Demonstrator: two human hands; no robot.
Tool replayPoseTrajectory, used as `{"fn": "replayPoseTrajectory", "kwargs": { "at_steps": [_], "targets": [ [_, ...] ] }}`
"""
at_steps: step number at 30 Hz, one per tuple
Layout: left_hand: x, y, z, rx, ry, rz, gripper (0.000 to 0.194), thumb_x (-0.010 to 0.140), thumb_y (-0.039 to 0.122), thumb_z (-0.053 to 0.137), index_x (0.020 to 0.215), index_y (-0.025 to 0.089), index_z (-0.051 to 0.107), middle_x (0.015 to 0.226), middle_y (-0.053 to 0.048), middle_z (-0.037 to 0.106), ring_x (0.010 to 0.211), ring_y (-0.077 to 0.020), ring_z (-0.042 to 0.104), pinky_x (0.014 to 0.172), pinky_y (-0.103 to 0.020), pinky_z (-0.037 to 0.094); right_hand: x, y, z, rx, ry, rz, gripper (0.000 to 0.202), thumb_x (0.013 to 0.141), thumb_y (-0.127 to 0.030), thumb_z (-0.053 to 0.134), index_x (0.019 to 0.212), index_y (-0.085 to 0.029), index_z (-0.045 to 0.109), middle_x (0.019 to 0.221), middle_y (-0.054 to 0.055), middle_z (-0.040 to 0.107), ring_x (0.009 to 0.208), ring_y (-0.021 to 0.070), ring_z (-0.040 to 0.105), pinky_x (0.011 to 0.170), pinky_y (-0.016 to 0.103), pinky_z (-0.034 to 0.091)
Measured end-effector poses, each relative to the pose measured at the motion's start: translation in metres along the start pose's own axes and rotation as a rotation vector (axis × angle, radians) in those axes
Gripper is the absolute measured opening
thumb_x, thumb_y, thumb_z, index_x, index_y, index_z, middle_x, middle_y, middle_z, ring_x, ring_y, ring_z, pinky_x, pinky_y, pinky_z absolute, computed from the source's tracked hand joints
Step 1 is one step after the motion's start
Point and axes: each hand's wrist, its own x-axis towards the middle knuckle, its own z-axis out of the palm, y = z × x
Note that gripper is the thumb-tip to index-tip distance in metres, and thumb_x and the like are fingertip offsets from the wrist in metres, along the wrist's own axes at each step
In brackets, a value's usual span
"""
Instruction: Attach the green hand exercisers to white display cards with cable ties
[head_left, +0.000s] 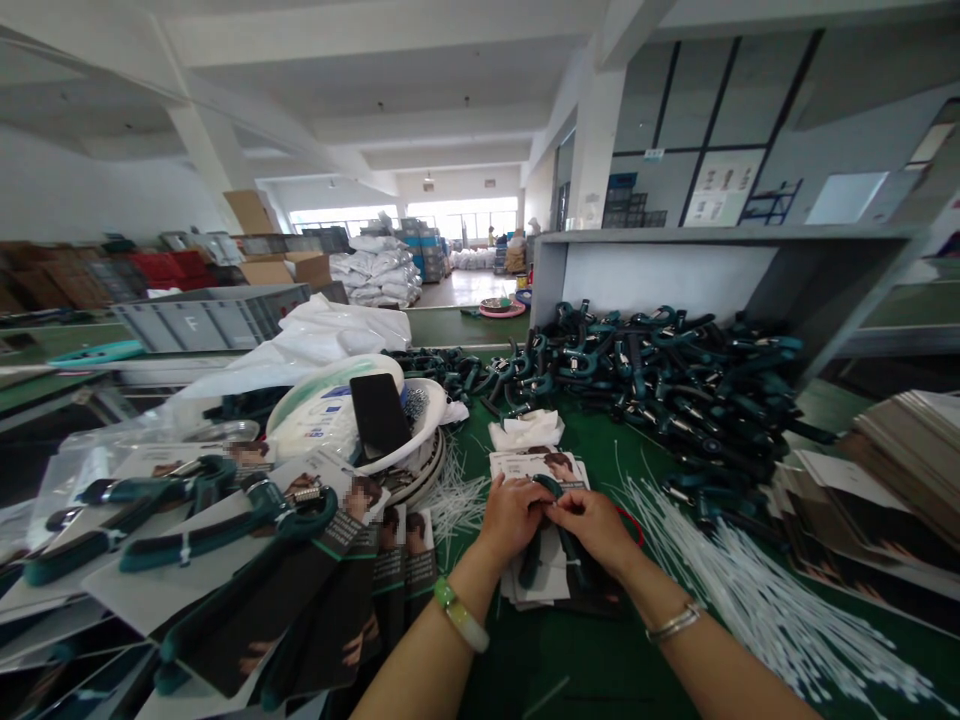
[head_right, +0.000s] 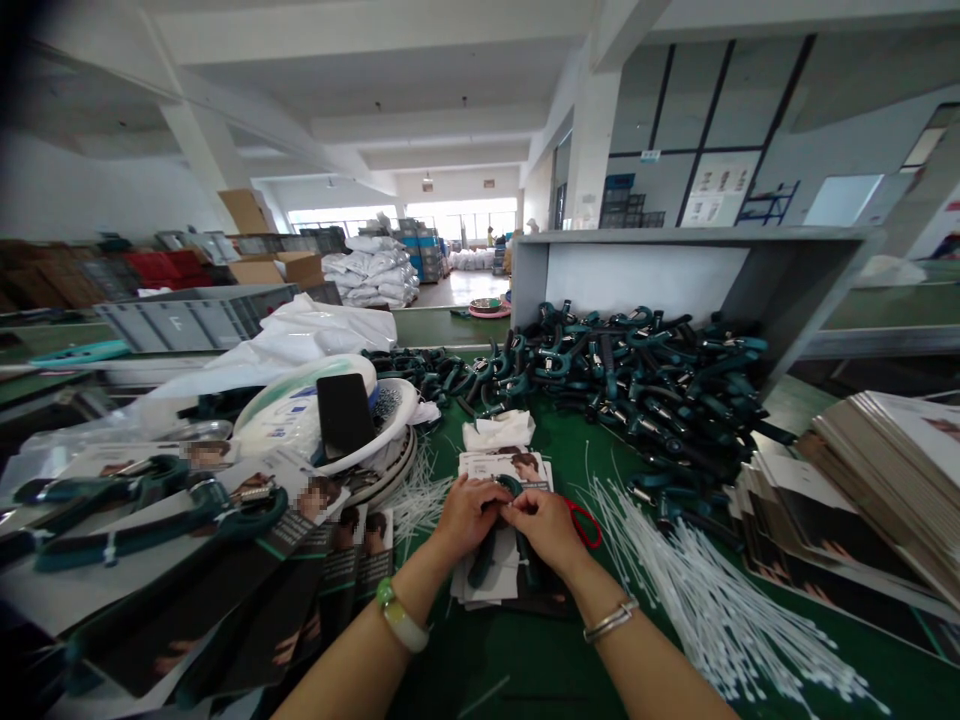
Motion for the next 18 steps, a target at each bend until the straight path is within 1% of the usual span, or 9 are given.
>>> {"fn": "replayPoseTrajectory", "kwargs": {
  "at_steps": [3,5,8,11,14,16,18],
  "targets": [
    [0.000,-0.003,-0.009,-0.211,-0.052,0.046,0.035,0.075,0.010,0.046,0.099,0.025,0.066,0.097,0.000,0.070,0.093,-0.0161,0.061,0.093,-0.034,0.041,0.007,0.002,0.000,-0.016,-0.007,-0.005,0.022,0.065,-0.035,0.064,0.055,-0.017,0.056,0.049,-0.003,0.054,0.047,0.0115,0.047,0.046,0.022,0.034],
    [-0.002,-0.003,-0.015,-0.300,-0.100,0.084,0.035,0.075,0.013,0.049,0.106,0.022,0.064,0.101,-0.002,0.069,0.093,-0.0152,0.062,0.087,-0.028,0.045,0.010,0.002,0.001,-0.027,0.002,-0.019,0.019,0.064,-0.032,0.063,0.053,-0.018,0.055,0.050,-0.003,0.054,0.048,0.0124,0.048,0.048,0.023,0.035],
    [-0.004,-0.001,-0.019,-0.268,-0.124,0.105,0.026,0.074,0.023,0.059,0.098,0.022,0.066,0.095,-0.001,0.069,0.089,-0.0161,0.062,0.083,-0.026,0.046,0.011,0.003,0.002,-0.056,0.039,-0.046,0.013,0.064,-0.028,0.060,0.055,-0.018,0.056,0.052,-0.002,0.056,0.051,0.0137,0.050,0.049,0.024,0.037],
    [-0.005,0.000,-0.014,-0.281,-0.067,0.099,0.015,0.075,0.027,0.062,0.089,0.023,0.068,0.091,0.001,0.070,0.086,-0.0153,0.062,0.082,-0.025,0.046,0.007,0.004,0.003,-0.086,0.073,-0.079,0.007,0.064,-0.025,0.059,0.064,-0.018,0.059,0.056,-0.002,0.056,0.051,0.0133,0.048,0.050,0.024,0.037],
    [-0.003,0.000,-0.007,-0.300,0.020,0.109,0.011,0.080,0.027,0.058,0.082,0.023,0.068,0.093,0.000,0.069,0.089,-0.0145,0.061,0.084,-0.025,0.045,0.001,0.003,0.004,-0.111,0.098,-0.169,0.007,0.066,-0.023,0.058,0.072,-0.019,0.060,0.060,-0.002,0.055,0.055,0.0140,0.050,0.052,0.024,0.039],
    [-0.003,0.002,-0.004,-0.252,0.110,0.105,0.011,0.081,0.026,0.057,0.080,0.022,0.068,0.097,-0.002,0.065,0.092,-0.0150,0.059,0.085,-0.026,0.044,-0.003,0.003,0.005,-0.122,0.131,-0.250,0.008,0.070,-0.023,0.057,0.075,-0.019,0.061,0.066,0.001,0.058,0.062,0.0162,0.054,0.058,0.027,0.043],
    [-0.004,0.006,-0.004,-0.163,0.200,0.114,0.011,0.080,0.025,0.058,0.079,0.022,0.069,0.098,-0.004,0.061,0.094,-0.0166,0.056,0.085,-0.029,0.043,-0.006,0.002,0.005,-0.115,0.170,-0.332,0.009,0.074,-0.026,0.057,0.078,-0.020,0.062,0.076,0.004,0.061,0.073,0.0186,0.057,0.066,0.030,0.046]
  ]
}}
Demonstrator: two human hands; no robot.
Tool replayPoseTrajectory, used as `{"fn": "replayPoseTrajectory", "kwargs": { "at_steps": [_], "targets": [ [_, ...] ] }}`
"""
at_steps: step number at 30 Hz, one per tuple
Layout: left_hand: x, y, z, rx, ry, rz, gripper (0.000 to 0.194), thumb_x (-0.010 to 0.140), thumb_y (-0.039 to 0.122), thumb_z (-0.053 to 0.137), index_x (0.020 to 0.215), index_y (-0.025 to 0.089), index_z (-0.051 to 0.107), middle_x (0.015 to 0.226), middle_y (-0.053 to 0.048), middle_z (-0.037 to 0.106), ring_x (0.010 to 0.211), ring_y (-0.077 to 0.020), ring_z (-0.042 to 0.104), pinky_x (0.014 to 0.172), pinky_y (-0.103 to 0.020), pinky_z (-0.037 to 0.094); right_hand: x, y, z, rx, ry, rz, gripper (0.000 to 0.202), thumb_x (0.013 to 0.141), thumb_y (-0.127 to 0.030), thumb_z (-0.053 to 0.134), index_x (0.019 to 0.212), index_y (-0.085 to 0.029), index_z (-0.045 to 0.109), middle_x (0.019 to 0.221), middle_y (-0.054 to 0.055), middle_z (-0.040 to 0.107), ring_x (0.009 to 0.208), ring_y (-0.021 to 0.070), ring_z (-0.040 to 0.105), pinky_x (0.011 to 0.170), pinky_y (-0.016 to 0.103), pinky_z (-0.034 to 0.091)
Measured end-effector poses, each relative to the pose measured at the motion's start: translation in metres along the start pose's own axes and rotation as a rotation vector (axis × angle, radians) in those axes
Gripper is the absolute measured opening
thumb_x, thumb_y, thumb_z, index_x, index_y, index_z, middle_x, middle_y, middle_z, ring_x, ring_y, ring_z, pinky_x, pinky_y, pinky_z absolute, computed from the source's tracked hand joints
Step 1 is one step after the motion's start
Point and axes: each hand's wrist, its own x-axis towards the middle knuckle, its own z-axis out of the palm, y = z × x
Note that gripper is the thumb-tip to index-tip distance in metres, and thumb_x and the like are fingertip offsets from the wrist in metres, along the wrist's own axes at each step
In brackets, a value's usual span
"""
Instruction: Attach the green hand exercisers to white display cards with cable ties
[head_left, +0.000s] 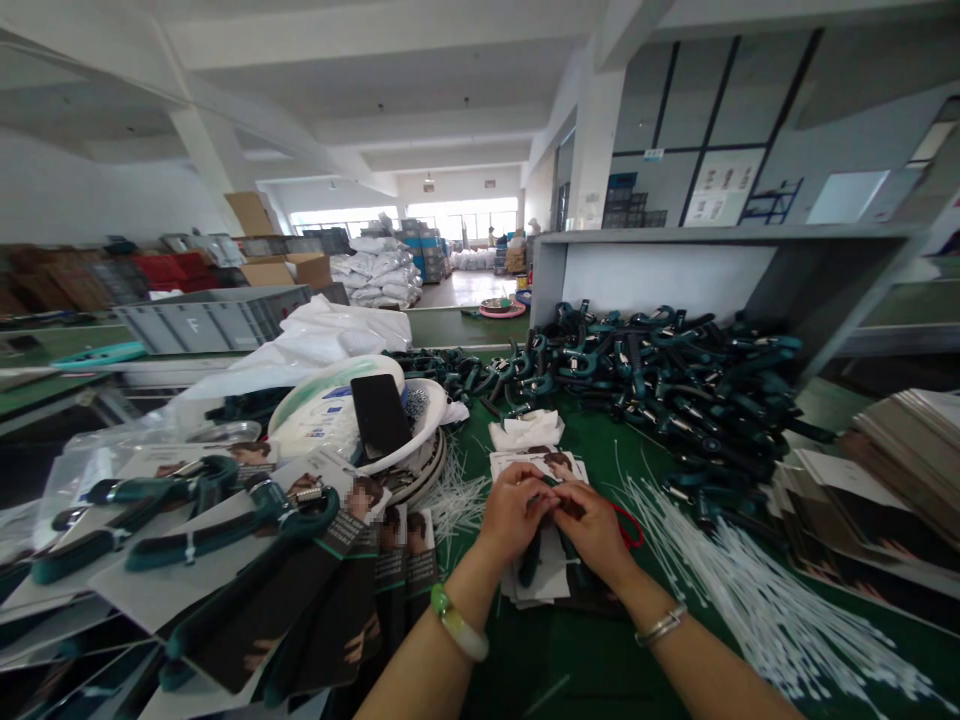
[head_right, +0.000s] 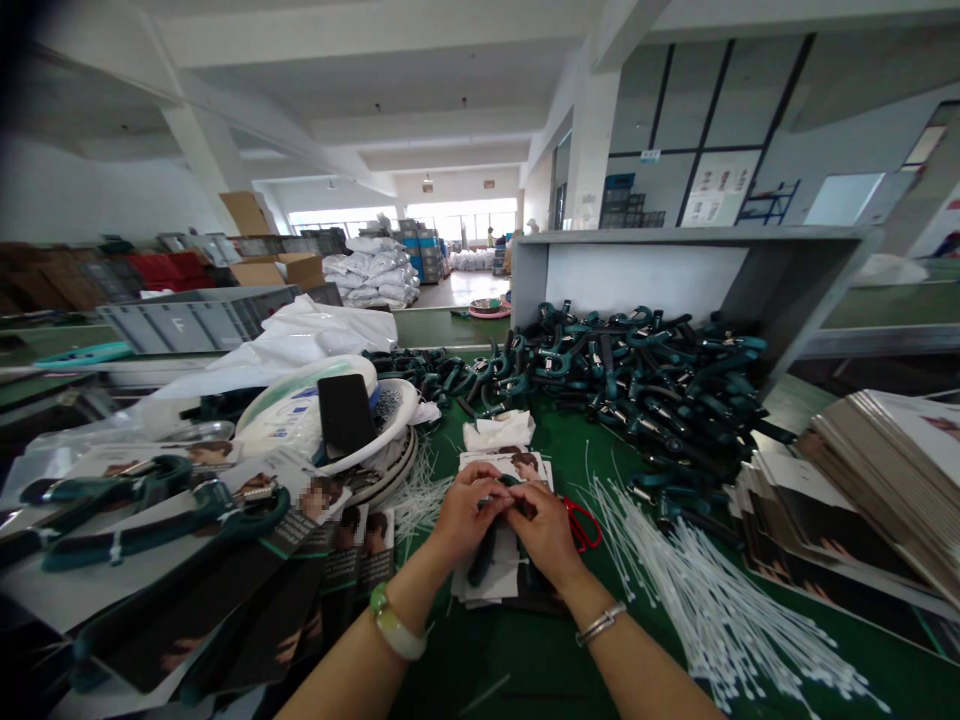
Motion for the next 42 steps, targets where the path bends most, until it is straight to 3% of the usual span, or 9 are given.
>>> {"fn": "replayPoseTrajectory", "kwargs": {
  "at_steps": [4,9,12,18,23,27,34,39,42],
  "targets": [
    [-0.003,0.015,0.000,0.126,0.128,0.041,0.015,0.081,0.026,0.054,0.077,0.021,0.068,0.086,-0.005,0.056,0.088,-0.0183,0.052,0.082,-0.033,0.042,0.002,-0.004,-0.003,-0.042,-0.073,-0.095,0.014,0.081,-0.029,0.052,0.077,-0.020,0.063,0.085,0.006,0.063,0.085,0.0195,0.058,0.078,0.032,0.046],
    [-0.007,0.026,0.002,0.112,0.197,0.121,0.021,0.083,0.025,0.047,0.075,0.019,0.066,0.087,-0.007,0.056,0.088,-0.0188,0.051,0.080,-0.031,0.041,0.015,-0.011,-0.007,-0.357,-0.276,0.008,0.018,0.075,-0.022,0.055,0.090,-0.019,0.065,0.101,0.010,0.063,0.095,0.0236,0.058,0.081,0.035,0.045],
    [-0.013,0.023,0.002,0.108,0.210,0.033,0.019,0.084,0.027,0.047,0.083,0.019,0.064,0.091,-0.007,0.057,0.092,-0.0188,0.051,0.084,-0.032,0.041,0.018,-0.005,-0.007,-0.331,-0.254,-0.067,0.015,0.077,-0.022,0.053,0.085,-0.018,0.065,0.100,0.010,0.064,0.098,0.0230,0.058,0.084,0.035,0.044],
    [-0.034,0.014,0.005,0.268,-0.021,-0.362,0.026,0.084,0.034,0.047,0.107,0.027,0.057,0.109,-0.004,0.059,0.103,-0.0221,0.049,0.086,-0.036,0.040,0.004,0.002,-0.011,-0.206,0.012,-0.080,0.022,0.083,-0.032,0.050,0.071,-0.020,0.063,0.078,0.005,0.064,0.080,0.0190,0.060,0.075,0.031,0.047],
    [-0.036,0.018,0.006,0.354,-0.065,-0.532,0.030,0.079,0.045,0.054,0.106,0.034,0.059,0.111,-0.003,0.056,0.105,-0.0240,0.049,0.086,-0.037,0.039,-0.015,-0.019,-0.022,-0.535,-0.237,-0.262,0.021,0.082,-0.018,0.047,0.069,-0.018,0.063,0.076,0.007,0.062,0.076,0.0196,0.056,0.068,0.031,0.045],
    [-0.031,0.020,0.006,0.359,-0.056,-0.536,0.033,0.075,0.051,0.056,0.103,0.034,0.062,0.115,-0.003,0.054,0.109,-0.0251,0.047,0.089,-0.039,0.038,-0.025,-0.018,-0.032,-0.543,-0.355,-0.309,0.016,0.080,-0.015,0.051,0.073,-0.018,0.066,0.079,0.006,0.063,0.079,0.0197,0.056,0.071,0.032,0.046],
    [-0.008,0.030,0.012,0.347,-0.160,-0.514,0.036,0.065,0.054,0.065,0.095,0.033,0.065,0.118,-0.002,0.055,0.114,-0.0288,0.045,0.096,-0.047,0.032,-0.034,-0.001,-0.033,-0.376,-0.122,-0.395,0.017,0.085,-0.017,0.049,0.082,-0.018,0.066,0.080,0.006,0.065,0.077,0.0173,0.057,0.070,0.030,0.047],
    [-0.007,0.030,0.016,0.377,-0.148,-0.491,0.035,0.067,0.051,0.064,0.097,0.033,0.064,0.121,-0.002,0.053,0.113,-0.0297,0.045,0.095,-0.052,0.032,-0.032,-0.007,-0.035,-0.261,-0.137,-0.372,0.019,0.087,-0.021,0.048,0.077,-0.019,0.063,0.075,0.005,0.063,0.075,0.0168,0.057,0.070,0.030,0.046],
    [-0.011,0.024,0.016,0.326,-0.203,-0.418,0.038,0.070,0.049,0.061,0.105,0.034,0.061,0.125,-0.002,0.051,0.116,-0.0283,0.043,0.097,-0.049,0.033,-0.031,-0.007,-0.034,-0.141,-0.126,-0.236,0.019,0.088,-0.026,0.049,0.074,-0.020,0.061,0.073,0.003,0.061,0.073,0.0159,0.057,0.068,0.029,0.046]
  ]
}}
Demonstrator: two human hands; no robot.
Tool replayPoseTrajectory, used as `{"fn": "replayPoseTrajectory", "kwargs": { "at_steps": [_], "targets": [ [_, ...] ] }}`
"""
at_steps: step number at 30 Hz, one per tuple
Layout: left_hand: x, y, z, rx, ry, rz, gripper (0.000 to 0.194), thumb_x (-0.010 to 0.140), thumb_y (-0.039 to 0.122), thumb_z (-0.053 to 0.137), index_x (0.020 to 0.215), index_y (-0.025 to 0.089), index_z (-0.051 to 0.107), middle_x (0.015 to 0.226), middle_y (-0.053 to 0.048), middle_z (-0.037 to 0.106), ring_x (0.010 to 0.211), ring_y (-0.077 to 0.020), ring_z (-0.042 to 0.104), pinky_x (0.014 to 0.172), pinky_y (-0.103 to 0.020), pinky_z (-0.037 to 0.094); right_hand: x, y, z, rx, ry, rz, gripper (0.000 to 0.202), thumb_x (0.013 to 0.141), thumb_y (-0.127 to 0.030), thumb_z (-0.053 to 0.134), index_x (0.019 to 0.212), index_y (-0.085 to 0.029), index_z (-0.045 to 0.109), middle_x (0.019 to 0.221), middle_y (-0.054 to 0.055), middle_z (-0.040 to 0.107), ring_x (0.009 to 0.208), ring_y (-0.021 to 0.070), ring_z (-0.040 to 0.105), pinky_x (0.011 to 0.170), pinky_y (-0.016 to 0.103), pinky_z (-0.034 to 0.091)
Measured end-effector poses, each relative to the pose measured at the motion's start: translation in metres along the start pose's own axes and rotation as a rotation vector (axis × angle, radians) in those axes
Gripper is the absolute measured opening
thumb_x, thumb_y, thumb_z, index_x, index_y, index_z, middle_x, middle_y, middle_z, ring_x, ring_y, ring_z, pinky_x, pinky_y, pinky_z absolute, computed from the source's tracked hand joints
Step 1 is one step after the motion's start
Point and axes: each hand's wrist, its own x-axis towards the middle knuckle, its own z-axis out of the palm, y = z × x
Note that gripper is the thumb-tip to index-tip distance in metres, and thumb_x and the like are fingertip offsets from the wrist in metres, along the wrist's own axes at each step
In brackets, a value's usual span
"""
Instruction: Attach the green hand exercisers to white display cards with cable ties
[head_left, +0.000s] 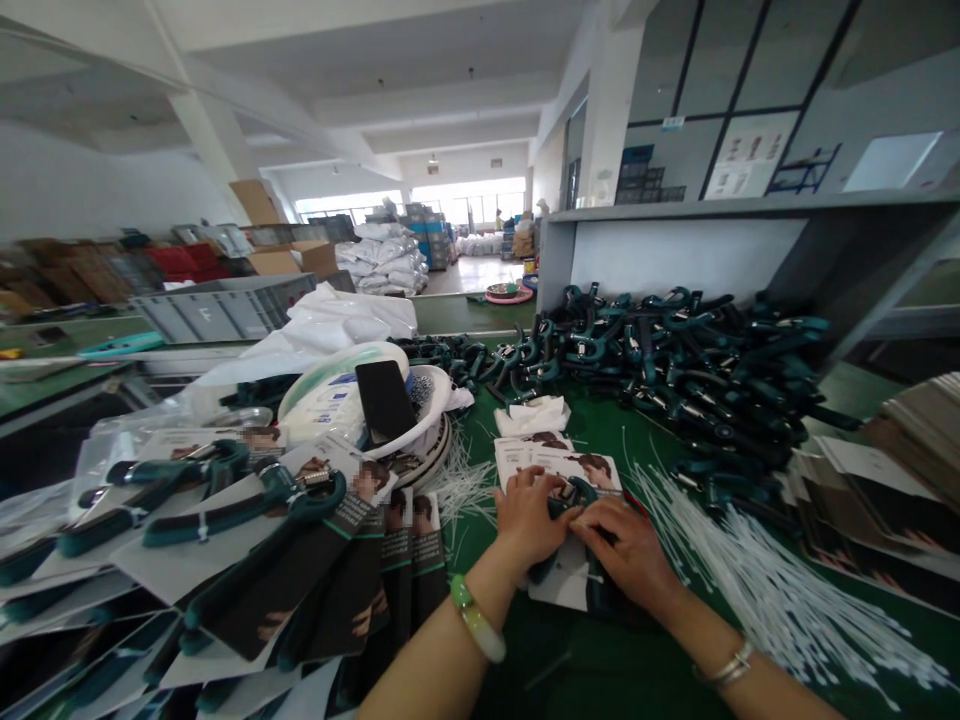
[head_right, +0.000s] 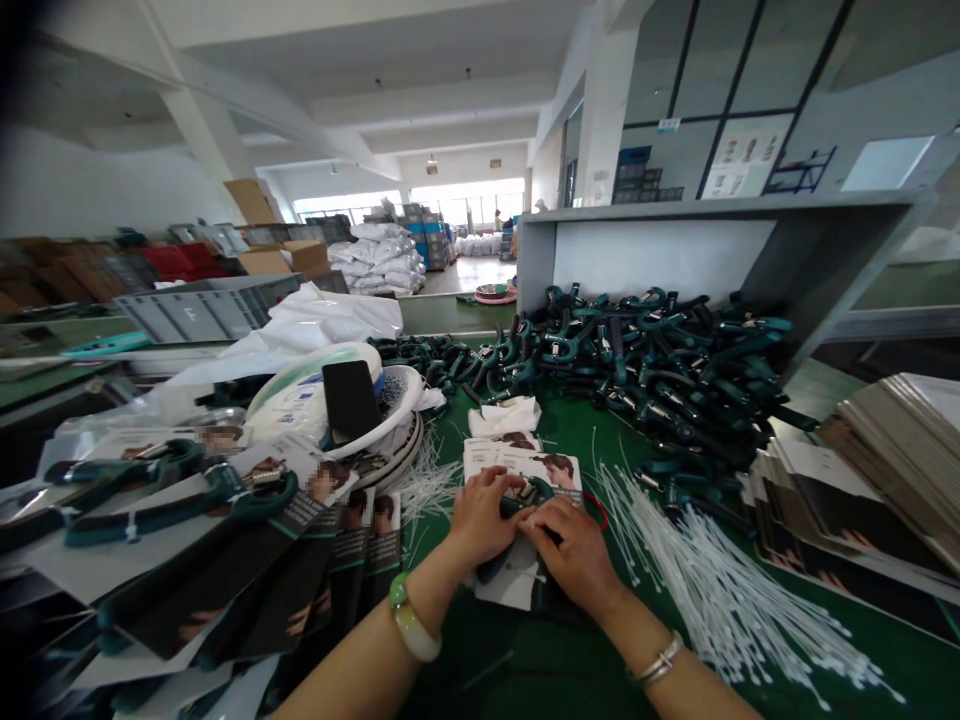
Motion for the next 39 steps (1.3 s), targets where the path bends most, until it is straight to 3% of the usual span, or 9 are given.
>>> {"fn": "replayPoseTrajectory", "kwargs": {
  "at_steps": [4,9,15,19,22,25,27,33,39],
  "targets": [
    [0.003,-0.003,-0.003,-0.030,-0.103,0.063,0.043,0.070,0.050,0.060,0.110,0.035,0.059,0.127,-0.001,0.051,0.117,-0.0282,0.042,0.097,-0.046,0.035,-0.002,0.003,0.003,0.071,0.033,0.138,0.019,0.087,-0.029,0.051,0.072,-0.020,0.058,0.072,0.002,0.058,0.072,0.0154,0.056,0.070,0.029,0.045],
    [0.000,0.007,-0.003,0.054,-0.092,-0.026,0.044,0.071,0.045,0.060,0.113,0.037,0.056,0.136,-0.003,0.042,0.122,-0.0315,0.038,0.097,-0.058,0.030,-0.005,-0.002,0.002,0.051,0.039,0.013,0.019,0.088,-0.025,0.048,0.073,-0.019,0.058,0.072,0.003,0.057,0.073,0.0160,0.054,0.069,0.030,0.043],
    [-0.008,0.009,0.002,0.047,-0.058,-0.023,0.051,0.073,0.049,0.058,0.122,0.037,0.049,0.143,-0.006,0.034,0.128,-0.0323,0.031,0.098,-0.060,0.029,-0.005,-0.017,-0.015,-0.108,-0.207,-0.058,0.017,0.088,-0.021,0.044,0.078,-0.018,0.059,0.081,0.006,0.059,0.081,0.0178,0.054,0.074,0.033,0.043],
    [-0.013,-0.001,-0.010,-0.005,0.156,-0.041,0.040,0.082,0.049,0.047,0.116,0.031,0.055,0.136,-0.006,0.043,0.124,-0.0284,0.039,0.102,-0.051,0.029,-0.007,-0.038,-0.034,-0.280,-0.454,-0.024,0.015,0.081,-0.028,0.053,0.091,-0.020,0.061,0.103,0.009,0.056,0.093,0.0219,0.054,0.077,0.035,0.045],
    [-0.028,-0.017,-0.016,-0.105,0.360,-0.126,0.040,0.084,0.043,0.046,0.118,0.023,0.052,0.127,-0.010,0.050,0.116,-0.0247,0.047,0.099,-0.041,0.035,-0.011,-0.052,-0.036,-0.468,-0.520,-0.028,0.016,0.076,-0.028,0.055,0.088,-0.019,0.063,0.106,0.011,0.056,0.093,0.0257,0.054,0.075,0.038,0.045],
    [-0.051,-0.038,-0.009,-0.372,0.251,-0.252,0.042,0.081,0.044,0.051,0.111,0.015,0.053,0.099,-0.010,0.063,0.083,-0.0196,0.061,0.075,-0.033,0.048,-0.012,-0.059,-0.027,-0.636,-0.533,-0.062,0.012,0.073,-0.017,0.053,0.079,-0.017,0.064,0.099,0.013,0.060,0.088,0.0271,0.055,0.068,0.037,0.045],
    [-0.064,-0.048,-0.002,-0.489,0.153,-0.252,0.033,0.078,0.042,0.055,0.096,0.015,0.059,0.086,-0.006,0.066,0.067,-0.0156,0.059,0.063,-0.028,0.048,-0.011,-0.061,-0.020,-0.707,-0.526,-0.102,0.015,0.069,-0.011,0.053,0.077,-0.016,0.065,0.094,0.014,0.062,0.086,0.0275,0.055,0.062,0.034,0.045],
    [-0.076,-0.042,0.006,-0.415,0.208,-0.119,0.016,0.079,0.030,0.056,0.081,0.020,0.068,0.080,-0.001,0.066,0.066,-0.0125,0.056,0.066,-0.024,0.045,-0.003,-0.061,-0.012,-0.651,-0.451,-0.165,0.016,0.079,-0.010,0.049,0.079,-0.018,0.063,0.082,0.008,0.064,0.075,0.0210,0.058,0.059,0.029,0.042],
    [-0.072,-0.027,0.004,-0.310,0.184,0.024,0.018,0.083,0.025,0.051,0.089,0.022,0.067,0.086,0.000,0.069,0.067,-0.0113,0.059,0.067,-0.022,0.046,-0.010,-0.049,0.001,-0.202,-0.218,0.120,0.017,0.087,-0.027,0.048,0.082,-0.020,0.062,0.079,0.003,0.066,0.072,0.0165,0.060,0.065,0.027,0.046]
  ]
}}
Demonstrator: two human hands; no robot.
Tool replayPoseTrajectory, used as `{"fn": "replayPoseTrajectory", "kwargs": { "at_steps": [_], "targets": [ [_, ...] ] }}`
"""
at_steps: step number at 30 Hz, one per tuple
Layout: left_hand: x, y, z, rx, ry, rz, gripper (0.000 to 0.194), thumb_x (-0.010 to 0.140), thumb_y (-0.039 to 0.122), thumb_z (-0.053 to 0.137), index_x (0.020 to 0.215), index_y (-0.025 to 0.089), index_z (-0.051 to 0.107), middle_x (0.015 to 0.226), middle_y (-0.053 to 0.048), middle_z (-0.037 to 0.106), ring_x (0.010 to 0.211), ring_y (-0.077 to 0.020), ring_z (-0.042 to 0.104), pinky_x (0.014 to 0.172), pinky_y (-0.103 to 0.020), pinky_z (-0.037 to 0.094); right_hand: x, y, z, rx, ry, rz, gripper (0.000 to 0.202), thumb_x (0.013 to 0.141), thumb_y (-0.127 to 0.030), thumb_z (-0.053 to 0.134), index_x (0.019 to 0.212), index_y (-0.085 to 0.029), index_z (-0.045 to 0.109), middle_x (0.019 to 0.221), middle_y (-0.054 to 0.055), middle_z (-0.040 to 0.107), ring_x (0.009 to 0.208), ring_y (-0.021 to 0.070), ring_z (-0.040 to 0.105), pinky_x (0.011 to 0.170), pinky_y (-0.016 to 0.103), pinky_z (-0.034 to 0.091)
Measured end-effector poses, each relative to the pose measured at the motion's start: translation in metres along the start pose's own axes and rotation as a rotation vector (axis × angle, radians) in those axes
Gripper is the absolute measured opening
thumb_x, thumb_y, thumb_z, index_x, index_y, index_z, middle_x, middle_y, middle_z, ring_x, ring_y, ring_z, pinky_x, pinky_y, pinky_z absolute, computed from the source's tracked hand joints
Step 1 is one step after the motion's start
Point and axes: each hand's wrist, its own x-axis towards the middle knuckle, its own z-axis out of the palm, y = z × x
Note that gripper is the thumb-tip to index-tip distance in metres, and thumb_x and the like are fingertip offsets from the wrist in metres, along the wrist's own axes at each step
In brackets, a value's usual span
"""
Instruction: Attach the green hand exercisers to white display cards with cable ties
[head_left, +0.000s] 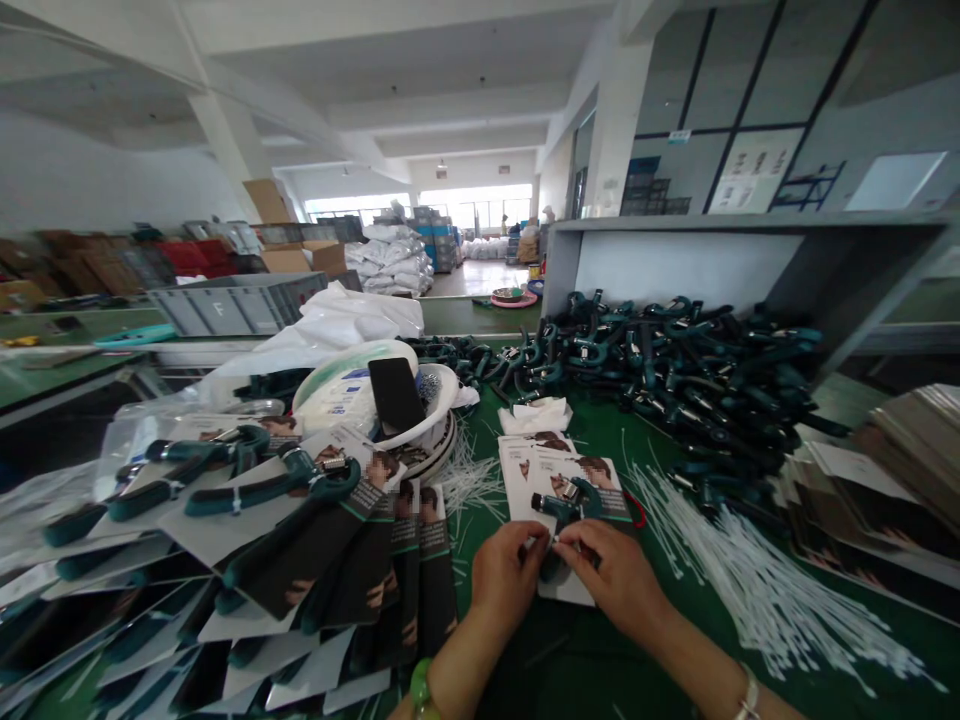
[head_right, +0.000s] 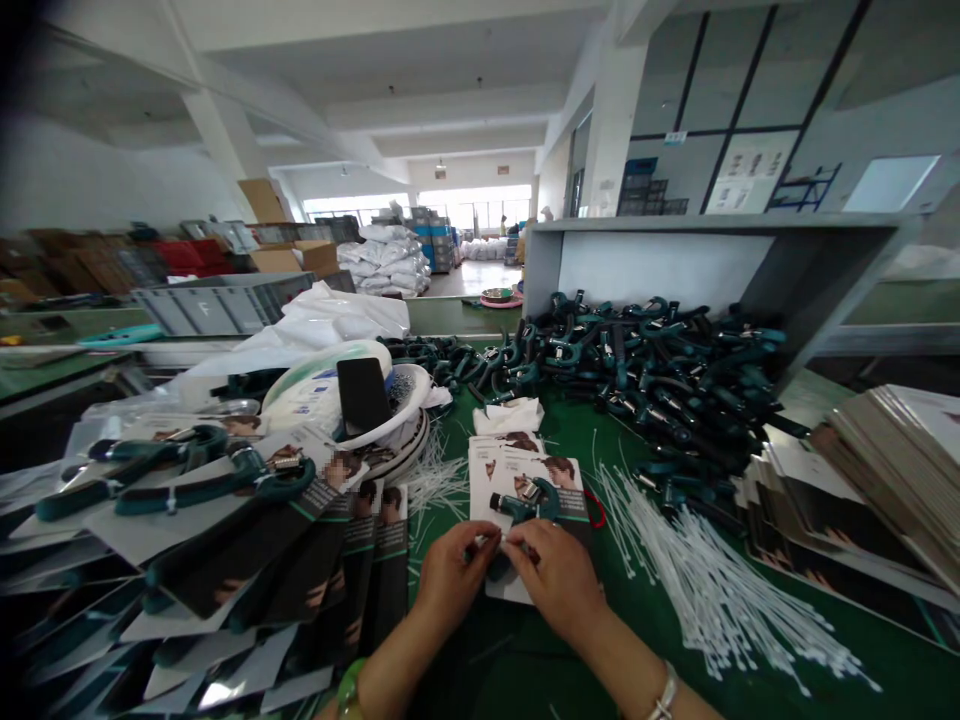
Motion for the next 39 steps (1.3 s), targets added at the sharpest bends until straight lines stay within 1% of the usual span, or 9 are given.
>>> {"fn": "replayPoseTrajectory", "kwargs": {
  "at_steps": [3,7,10,13,19,24,33,39],
  "targets": [
    [-0.0005,-0.0009,-0.0025,0.061,-0.022,0.054,0.021,0.084,0.023,0.049,0.094,0.024,0.067,0.091,0.000,0.070,0.069,-0.0114,0.061,0.068,-0.021,0.047,-0.0023,0.0027,0.0089,0.093,0.092,0.093,0.019,0.086,-0.031,0.047,0.082,-0.020,0.063,0.074,0.002,0.066,0.065,0.0157,0.060,0.061,0.027,0.045],
    [-0.0019,-0.0021,-0.0047,0.108,-0.017,0.130,0.024,0.086,0.023,0.046,0.096,0.027,0.067,0.092,0.000,0.070,0.079,-0.0123,0.064,0.071,-0.020,0.047,-0.0038,0.0039,0.0124,0.090,0.130,0.088,0.019,0.086,-0.032,0.048,0.083,-0.021,0.063,0.076,0.002,0.066,0.067,0.0164,0.060,0.063,0.028,0.046],
    [-0.0026,-0.0028,-0.0037,0.117,0.004,0.150,0.024,0.086,0.022,0.047,0.095,0.028,0.068,0.091,0.000,0.070,0.080,-0.0121,0.064,0.072,-0.019,0.048,-0.0039,0.0034,0.0106,0.078,0.143,0.079,0.021,0.086,-0.033,0.047,0.082,-0.021,0.063,0.075,0.003,0.067,0.066,0.0166,0.061,0.062,0.027,0.046],
    [-0.0030,-0.0040,-0.0026,0.111,0.004,0.153,0.024,0.085,0.021,0.047,0.094,0.028,0.068,0.091,0.000,0.070,0.079,-0.0119,0.064,0.071,-0.019,0.048,-0.0035,0.0024,0.0092,0.068,0.157,0.072,0.022,0.087,-0.033,0.045,0.082,-0.021,0.063,0.074,0.003,0.066,0.065,0.0164,0.061,0.060,0.027,0.046],
    [-0.0030,-0.0052,-0.0033,0.100,-0.014,0.146,0.023,0.085,0.022,0.048,0.095,0.028,0.068,0.091,0.000,0.070,0.081,-0.0123,0.064,0.074,-0.020,0.048,-0.0027,0.0014,0.0092,0.021,0.135,0.047,0.021,0.087,-0.031,0.045,0.080,-0.021,0.063,0.074,0.003,0.067,0.067,0.0172,0.061,0.061,0.027,0.046],
    [-0.0032,-0.0057,-0.0033,0.100,0.002,0.133,0.023,0.085,0.022,0.048,0.094,0.028,0.068,0.091,0.000,0.070,0.081,-0.0125,0.064,0.075,-0.020,0.048,-0.0041,0.0020,0.0091,0.040,0.149,0.044,0.021,0.087,-0.032,0.045,0.082,-0.021,0.062,0.076,0.003,0.066,0.067,0.0168,0.061,0.062,0.028,0.047],
    [-0.0025,-0.0032,-0.0052,0.098,-0.031,0.147,0.024,0.086,0.022,0.046,0.095,0.029,0.068,0.091,0.000,0.070,0.081,-0.0120,0.064,0.073,-0.019,0.047,-0.0029,0.0023,0.0098,0.047,0.135,0.039,0.022,0.088,-0.033,0.044,0.081,-0.021,0.062,0.076,0.004,0.067,0.068,0.0175,0.061,0.062,0.028,0.047],
    [-0.0023,-0.0045,-0.0039,0.101,-0.022,0.131,0.023,0.086,0.022,0.047,0.093,0.028,0.068,0.090,0.001,0.070,0.080,-0.0117,0.064,0.072,-0.019,0.047,-0.0040,0.0040,0.0112,0.081,0.170,0.048,0.022,0.088,-0.033,0.046,0.083,-0.021,0.063,0.078,0.004,0.067,0.071,0.0174,0.062,0.065,0.028,0.047]
  ]
}}
